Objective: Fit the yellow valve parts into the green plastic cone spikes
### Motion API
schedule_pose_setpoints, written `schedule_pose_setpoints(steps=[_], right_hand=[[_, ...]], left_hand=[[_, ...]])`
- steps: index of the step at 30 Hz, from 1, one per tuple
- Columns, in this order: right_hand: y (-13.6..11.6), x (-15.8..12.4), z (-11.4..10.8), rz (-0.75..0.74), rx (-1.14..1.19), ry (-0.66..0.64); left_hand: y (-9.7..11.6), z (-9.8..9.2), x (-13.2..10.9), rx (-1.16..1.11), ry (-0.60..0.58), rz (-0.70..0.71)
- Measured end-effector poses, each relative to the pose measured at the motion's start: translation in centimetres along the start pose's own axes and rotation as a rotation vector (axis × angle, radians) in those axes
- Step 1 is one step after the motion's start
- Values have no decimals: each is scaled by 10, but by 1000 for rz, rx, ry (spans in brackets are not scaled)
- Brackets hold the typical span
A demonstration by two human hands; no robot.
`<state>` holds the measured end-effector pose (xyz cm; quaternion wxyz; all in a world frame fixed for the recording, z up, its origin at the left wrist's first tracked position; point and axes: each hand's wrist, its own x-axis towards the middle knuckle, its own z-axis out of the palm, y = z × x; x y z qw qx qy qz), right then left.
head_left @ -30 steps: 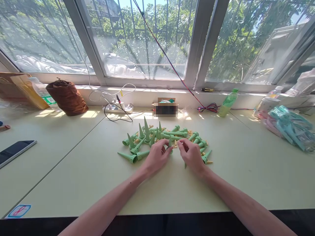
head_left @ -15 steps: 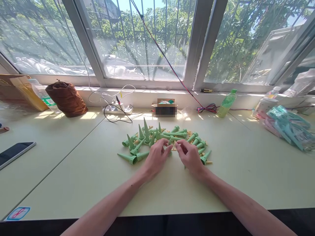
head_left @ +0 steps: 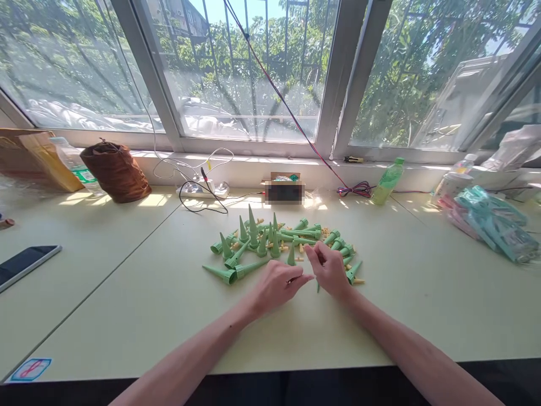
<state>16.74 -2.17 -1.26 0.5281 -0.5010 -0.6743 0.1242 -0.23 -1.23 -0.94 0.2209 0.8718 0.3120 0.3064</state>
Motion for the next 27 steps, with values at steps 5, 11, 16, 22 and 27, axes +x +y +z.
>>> schedule_pose_setpoints(steps=[5,11,16,22,27], right_hand=[[1,3,0,-16,-48,16],[6,3,3,-70,-82,-26],[7,0,4,-104,-73,-71],[10,0,4,-149,-72,-79],[15,-6,1,-398,-140,-3]], left_hand=[[-2,0,0,-14,-97,86],[-1,1,2,47,-203,176],[2,2,2,88,-227,135],[4,0,3,147,-244,146],[3,3,4,178,-226,171]])
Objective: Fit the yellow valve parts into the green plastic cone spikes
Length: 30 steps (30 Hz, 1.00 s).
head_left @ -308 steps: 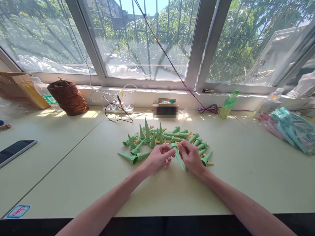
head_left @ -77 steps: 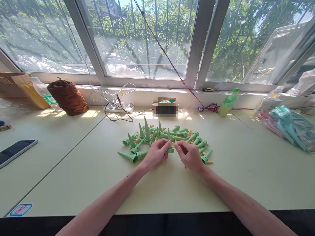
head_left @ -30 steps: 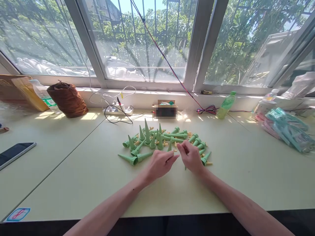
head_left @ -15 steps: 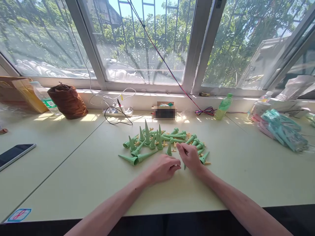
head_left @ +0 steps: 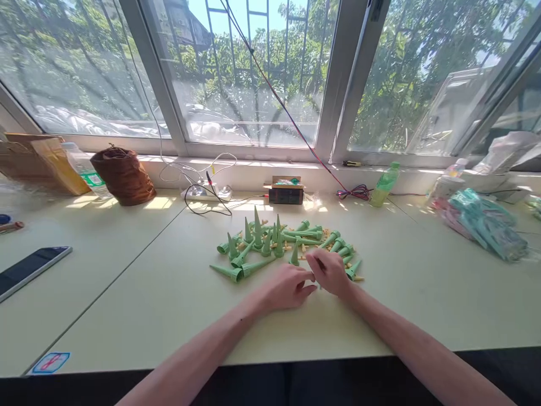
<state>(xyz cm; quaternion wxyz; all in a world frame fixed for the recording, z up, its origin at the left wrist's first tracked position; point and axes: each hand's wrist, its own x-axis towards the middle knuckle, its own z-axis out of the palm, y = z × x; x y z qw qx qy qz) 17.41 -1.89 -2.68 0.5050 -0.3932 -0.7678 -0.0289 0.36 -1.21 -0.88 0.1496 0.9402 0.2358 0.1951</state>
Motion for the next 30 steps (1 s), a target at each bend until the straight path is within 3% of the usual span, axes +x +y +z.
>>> schedule_pose_setpoints(steps=[4,7,10,12,15,19,22,30], right_hand=[[-12,-2,-5,-302,-41,-136],[-18,8,-14,-371,-95,-178],[-4,31,-26,-424,-169,-191],[19,48,-35,-370,-256,-158],[62,66,-44,-140,-386,-49],[104,63,-40,102,-508,-42],[112,53,-32,-5,-515,-281],[110,49,-30,180,-578,-417]], left_hand=[[-2,6,0,64,15,3],[-2,6,-1,72,26,32],[2,1,-2,55,33,63],[5,-3,-3,62,18,65],[6,-4,-4,74,8,54],[4,0,-6,75,13,31],[1,0,-6,79,17,22],[-4,-9,-5,89,38,-16]])
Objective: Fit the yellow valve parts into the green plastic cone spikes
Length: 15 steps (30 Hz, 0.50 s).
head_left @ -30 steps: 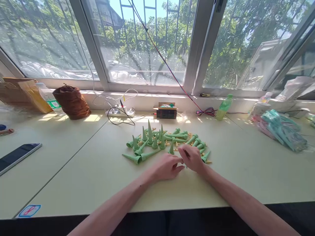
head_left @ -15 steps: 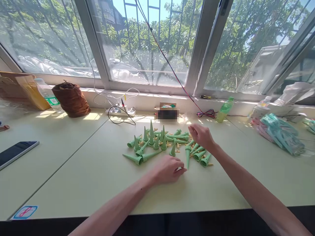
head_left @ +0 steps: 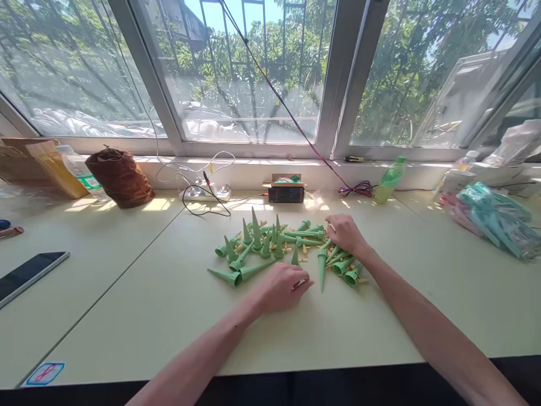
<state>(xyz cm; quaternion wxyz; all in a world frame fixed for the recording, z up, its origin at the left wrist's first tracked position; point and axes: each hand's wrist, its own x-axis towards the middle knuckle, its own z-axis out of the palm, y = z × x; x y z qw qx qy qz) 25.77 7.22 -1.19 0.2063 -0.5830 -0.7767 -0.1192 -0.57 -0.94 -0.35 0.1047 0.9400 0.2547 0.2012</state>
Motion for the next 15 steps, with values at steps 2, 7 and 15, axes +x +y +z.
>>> schedule_pose_setpoints(steps=[2,7,15], right_hand=[[3,-2,2,18,61,-31],[8,-3,8,31,193,-43],[14,0,15,41,234,-50]], left_hand=[[0,0,0,4,-1,1],[0,2,-1,16,-11,15],[3,0,0,8,-6,9]])
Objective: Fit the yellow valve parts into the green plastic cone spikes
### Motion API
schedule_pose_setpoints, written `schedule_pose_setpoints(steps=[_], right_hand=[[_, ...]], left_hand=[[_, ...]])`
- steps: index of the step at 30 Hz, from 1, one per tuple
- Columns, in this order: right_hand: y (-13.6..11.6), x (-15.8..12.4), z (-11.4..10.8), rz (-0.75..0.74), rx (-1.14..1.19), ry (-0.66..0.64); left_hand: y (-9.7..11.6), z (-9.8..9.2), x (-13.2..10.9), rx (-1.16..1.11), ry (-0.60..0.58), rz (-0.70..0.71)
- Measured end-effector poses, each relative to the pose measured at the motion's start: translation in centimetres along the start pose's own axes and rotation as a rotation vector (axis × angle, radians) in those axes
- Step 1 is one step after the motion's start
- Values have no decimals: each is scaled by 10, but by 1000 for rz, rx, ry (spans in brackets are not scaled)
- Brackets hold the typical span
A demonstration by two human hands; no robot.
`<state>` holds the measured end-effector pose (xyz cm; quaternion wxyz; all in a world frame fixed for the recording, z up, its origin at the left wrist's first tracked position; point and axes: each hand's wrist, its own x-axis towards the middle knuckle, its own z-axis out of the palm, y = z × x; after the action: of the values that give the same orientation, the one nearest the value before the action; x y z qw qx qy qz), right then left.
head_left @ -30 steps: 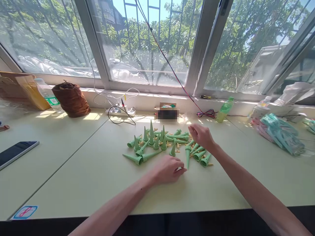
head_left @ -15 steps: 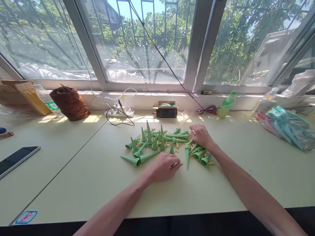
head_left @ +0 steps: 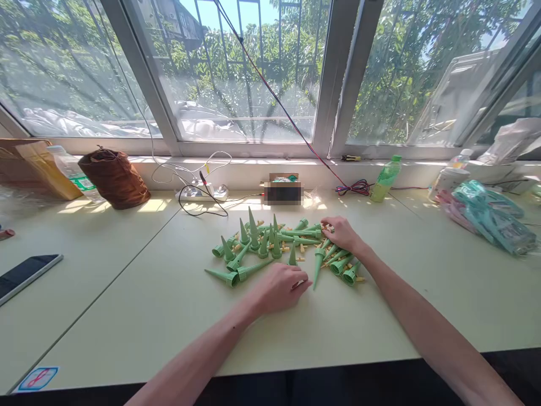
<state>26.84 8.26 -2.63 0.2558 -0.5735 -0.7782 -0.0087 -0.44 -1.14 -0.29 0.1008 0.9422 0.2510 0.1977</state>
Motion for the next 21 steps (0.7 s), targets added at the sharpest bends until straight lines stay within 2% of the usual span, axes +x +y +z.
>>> schedule_pose_setpoints(steps=[21], right_hand=[[-1,1,2,-25,86,43]], left_hand=[[-2,1,0,11,-5,-7]])
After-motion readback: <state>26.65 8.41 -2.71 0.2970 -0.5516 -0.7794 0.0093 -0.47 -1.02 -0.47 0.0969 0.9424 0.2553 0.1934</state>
